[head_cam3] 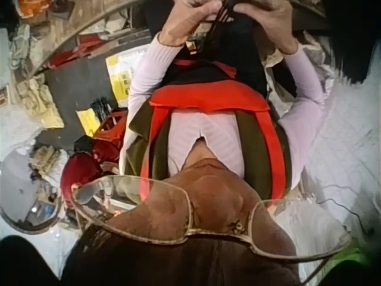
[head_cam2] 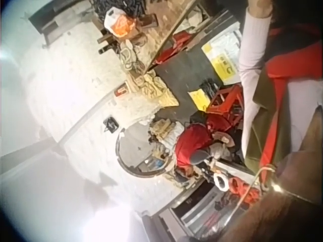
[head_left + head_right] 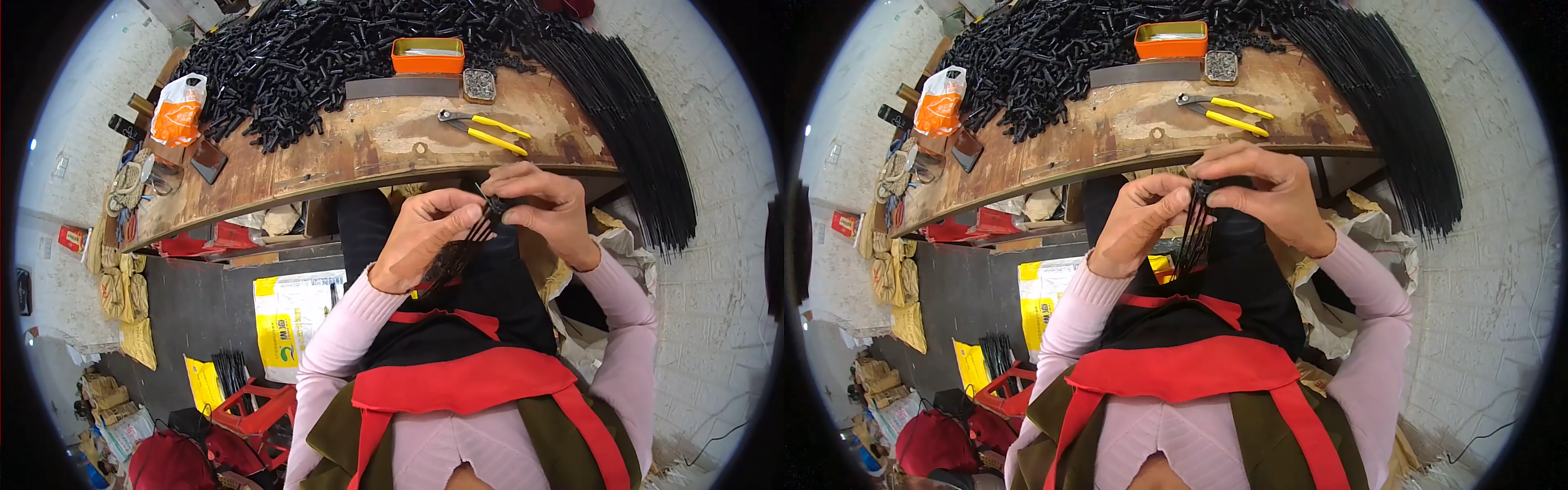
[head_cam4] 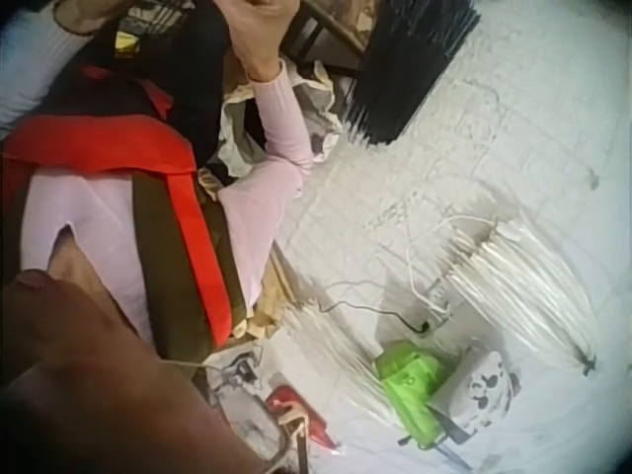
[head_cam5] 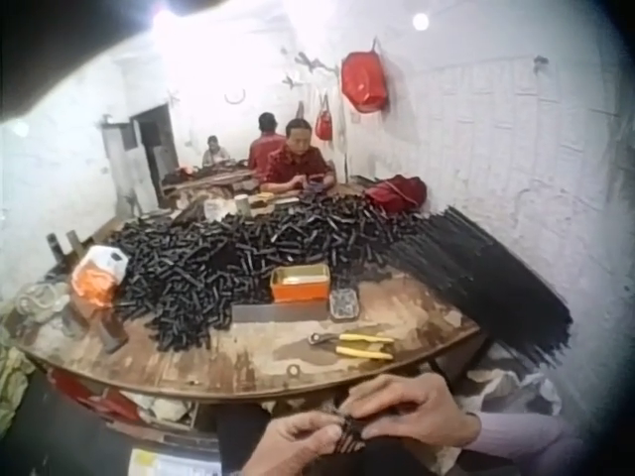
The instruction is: Assembling black rods into a plastic base and using pliers to secure or trim components at a factory workbench.
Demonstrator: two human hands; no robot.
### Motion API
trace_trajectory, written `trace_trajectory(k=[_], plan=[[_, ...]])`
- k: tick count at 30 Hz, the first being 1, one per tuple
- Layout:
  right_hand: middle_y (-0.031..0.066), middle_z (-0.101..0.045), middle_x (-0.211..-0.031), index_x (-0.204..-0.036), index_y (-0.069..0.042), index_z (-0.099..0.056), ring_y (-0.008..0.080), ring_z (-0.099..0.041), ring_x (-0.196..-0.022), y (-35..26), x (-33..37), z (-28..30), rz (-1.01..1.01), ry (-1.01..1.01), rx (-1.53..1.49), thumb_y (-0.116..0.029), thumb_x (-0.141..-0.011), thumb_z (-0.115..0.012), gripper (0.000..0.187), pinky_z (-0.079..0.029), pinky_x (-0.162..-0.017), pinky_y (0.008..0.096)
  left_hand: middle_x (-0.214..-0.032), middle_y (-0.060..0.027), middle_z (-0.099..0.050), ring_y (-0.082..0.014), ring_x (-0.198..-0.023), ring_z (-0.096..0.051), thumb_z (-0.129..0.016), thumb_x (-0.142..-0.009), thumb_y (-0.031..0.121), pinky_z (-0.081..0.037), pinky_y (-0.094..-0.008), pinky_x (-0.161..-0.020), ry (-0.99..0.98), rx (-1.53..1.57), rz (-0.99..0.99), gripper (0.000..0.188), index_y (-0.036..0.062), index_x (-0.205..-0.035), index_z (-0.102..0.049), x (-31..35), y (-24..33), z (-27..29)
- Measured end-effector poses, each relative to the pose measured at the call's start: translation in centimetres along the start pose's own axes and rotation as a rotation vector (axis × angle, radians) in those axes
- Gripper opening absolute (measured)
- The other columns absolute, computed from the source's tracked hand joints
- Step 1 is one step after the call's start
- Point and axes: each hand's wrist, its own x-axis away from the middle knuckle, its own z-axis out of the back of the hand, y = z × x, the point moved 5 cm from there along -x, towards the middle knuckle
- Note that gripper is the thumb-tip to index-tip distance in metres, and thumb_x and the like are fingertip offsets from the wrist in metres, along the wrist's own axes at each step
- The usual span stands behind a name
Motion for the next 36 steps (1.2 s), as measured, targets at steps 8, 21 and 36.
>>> trace_trajectory(k=[8, 21, 36], plan=[[0.0191, -0.071, -0.095, -0.112, 0.004, -0.064, 0.0284, -0.062, -0.093, -3.6, 0.8, -3.8, 0.188, -0.148, 0.199, 0.012, -0.069, -0.071, 0.044, -0.051, -0.080, 0.0395, -0.089, -0.0021, -0.064, -0.0075, -0.079, -0.059, -0.059, -0.098, 0.015, -0.049, -0.0239, -0.070, 0.138, 0.169, -0.171, 0.016, 0.0007, -0.103, -0.063, 2.2, -2.8, -0.4], [0.0215, -0.054, -0.124, -0.111, 0.006, -0.062, 0.0276, -0.060, -0.108, -1.6, 0.5, -1.3, 0.039, -0.076, 0.027, -0.007, -0.083, -0.071, 0.031, -0.050, -0.089, 0.0367, -0.091, -0.0064, -0.064, -0.0149, -0.080, -0.063, -0.067, -0.092, 0.009, -0.055, -0.0276, -0.076, -0.058, 0.085, -0.209, 0.015, -0.0041, -0.100, -0.068, 2.0, -1.4, -0.9], [0.0136, -0.060, -0.109, -0.102, 0.004, -0.066, 0.0238, -0.061, -0.102, -2.9, -0.2, -2.1, 0.054, -0.171, 0.466, 0.000, -0.086, -0.062, 0.017, -0.049, -0.090, 0.0335, -0.083, -0.0052, -0.067, -0.0079, -0.077, -0.060, -0.069, -0.089, 0.008, -0.048, -0.0229, -0.069, -0.138, -0.116, -0.142, 0.014, -0.0023, -0.099, -0.068, 1.8, 1.1, -0.3]])
